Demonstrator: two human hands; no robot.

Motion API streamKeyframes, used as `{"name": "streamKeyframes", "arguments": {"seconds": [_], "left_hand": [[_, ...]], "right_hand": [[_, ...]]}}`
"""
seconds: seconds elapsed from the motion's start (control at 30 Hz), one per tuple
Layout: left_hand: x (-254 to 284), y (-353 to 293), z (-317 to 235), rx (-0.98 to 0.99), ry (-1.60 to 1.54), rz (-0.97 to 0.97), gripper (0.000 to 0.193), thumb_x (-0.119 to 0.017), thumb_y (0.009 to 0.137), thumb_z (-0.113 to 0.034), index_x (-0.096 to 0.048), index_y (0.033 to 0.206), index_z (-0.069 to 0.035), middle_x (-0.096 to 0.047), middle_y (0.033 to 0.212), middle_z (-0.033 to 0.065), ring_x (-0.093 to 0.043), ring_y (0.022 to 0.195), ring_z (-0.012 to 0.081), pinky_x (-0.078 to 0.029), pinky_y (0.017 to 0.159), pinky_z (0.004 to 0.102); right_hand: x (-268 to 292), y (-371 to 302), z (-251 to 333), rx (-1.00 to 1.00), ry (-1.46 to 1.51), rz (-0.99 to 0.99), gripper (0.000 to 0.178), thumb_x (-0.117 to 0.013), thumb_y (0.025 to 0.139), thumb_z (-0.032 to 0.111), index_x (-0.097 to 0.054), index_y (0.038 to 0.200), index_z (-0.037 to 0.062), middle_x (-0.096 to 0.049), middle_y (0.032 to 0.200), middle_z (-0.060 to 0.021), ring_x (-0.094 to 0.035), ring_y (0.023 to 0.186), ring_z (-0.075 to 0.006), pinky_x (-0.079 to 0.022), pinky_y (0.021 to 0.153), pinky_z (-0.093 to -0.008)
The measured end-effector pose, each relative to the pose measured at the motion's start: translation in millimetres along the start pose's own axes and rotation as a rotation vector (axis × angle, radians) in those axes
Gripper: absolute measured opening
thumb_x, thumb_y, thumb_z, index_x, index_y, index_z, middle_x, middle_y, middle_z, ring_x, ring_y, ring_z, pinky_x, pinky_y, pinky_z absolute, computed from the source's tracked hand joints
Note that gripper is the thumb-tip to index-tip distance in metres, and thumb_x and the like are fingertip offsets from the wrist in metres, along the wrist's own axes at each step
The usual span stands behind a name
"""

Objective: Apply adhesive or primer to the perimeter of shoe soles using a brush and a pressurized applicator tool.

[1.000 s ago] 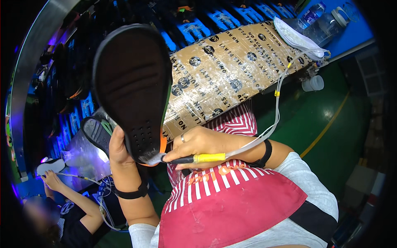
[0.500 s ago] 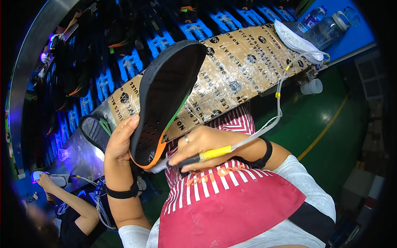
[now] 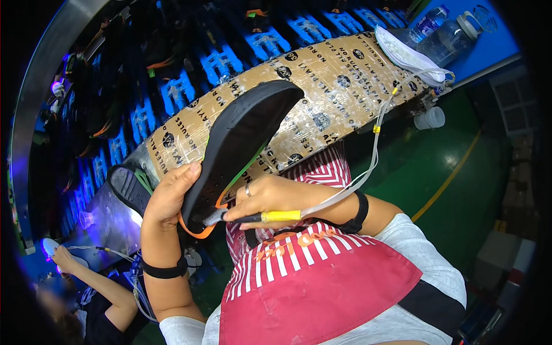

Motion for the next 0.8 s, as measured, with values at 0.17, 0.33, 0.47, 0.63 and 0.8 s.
{"name": "streamKeyframes", "arguments": {"seconds": [0.17,0.33,0.47,0.63,0.8], "left_hand": [[12,3,8,-0.065,-0.067,-0.120,0.041,-0.042,0.092,-0.031,-0.054,0.107,0.005,-0.063,0.091,0.0135,-0.063,0.076,0.0178,-0.053,0.067,0.0273],[33,9,24,-0.481,-0.384,-0.217,0.044,-0.034,0.094,-0.032,-0.045,0.119,0.002,-0.056,0.110,0.0165,-0.059,0.095,0.0257,-0.049,0.081,0.0363],[22,-9,13,-0.969,-0.561,-0.089,0.049,-0.038,0.090,-0.036,-0.039,0.128,-0.007,-0.046,0.127,0.0122,-0.037,0.122,0.0270,-0.023,0.105,0.0451],[27,-1,59,-0.604,-0.788,0.098,0.063,-0.047,0.084,-0.043,-0.033,0.133,-0.007,-0.027,0.140,0.0160,-0.018,0.131,0.0372,-0.010,0.102,0.0623],[4,-8,87,-0.418,-1.079,0.275,0.080,-0.040,0.080,-0.062,-0.021,0.138,-0.011,-0.023,0.138,0.0248,-0.021,0.127,0.0435,-0.019,0.097,0.0655]], "right_hand": [[12,-5,4,-0.021,0.123,0.115,0.024,-0.068,0.072,0.012,-0.066,0.095,0.0097,-0.063,0.074,-0.0117,-0.060,0.065,-0.0248,-0.047,0.058,-0.0318],[51,-14,-6,-0.260,0.325,-0.333,0.026,-0.070,0.072,0.009,-0.065,0.097,0.0027,-0.066,0.083,-0.0102,-0.061,0.072,-0.0122,-0.047,0.064,-0.0219],[64,-22,-10,-0.370,0.448,-0.535,0.027,-0.066,0.073,0.005,-0.062,0.098,-0.0049,-0.064,0.086,-0.0140,-0.061,0.072,-0.0157,-0.048,0.068,-0.0241],[67,-31,-19,-0.437,0.553,-0.665,0.031,-0.063,0.077,0.008,-0.058,0.104,-0.0065,-0.064,0.085,-0.0129,-0.061,0.070,-0.0117,-0.048,0.062,-0.0195],[69,-25,-17,-0.459,0.688,-0.705,0.028,-0.062,0.079,0.006,-0.058,0.105,-0.0055,-0.064,0.081,-0.0096,-0.060,0.069,-0.0089,-0.046,0.060,-0.0184]]}}
Point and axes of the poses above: each hand's wrist, its own y-axis towards the middle knuckle, its own x-axis out of the back of the hand, z = x × y, the point moved 5 cm from there along y, towards the middle knuckle
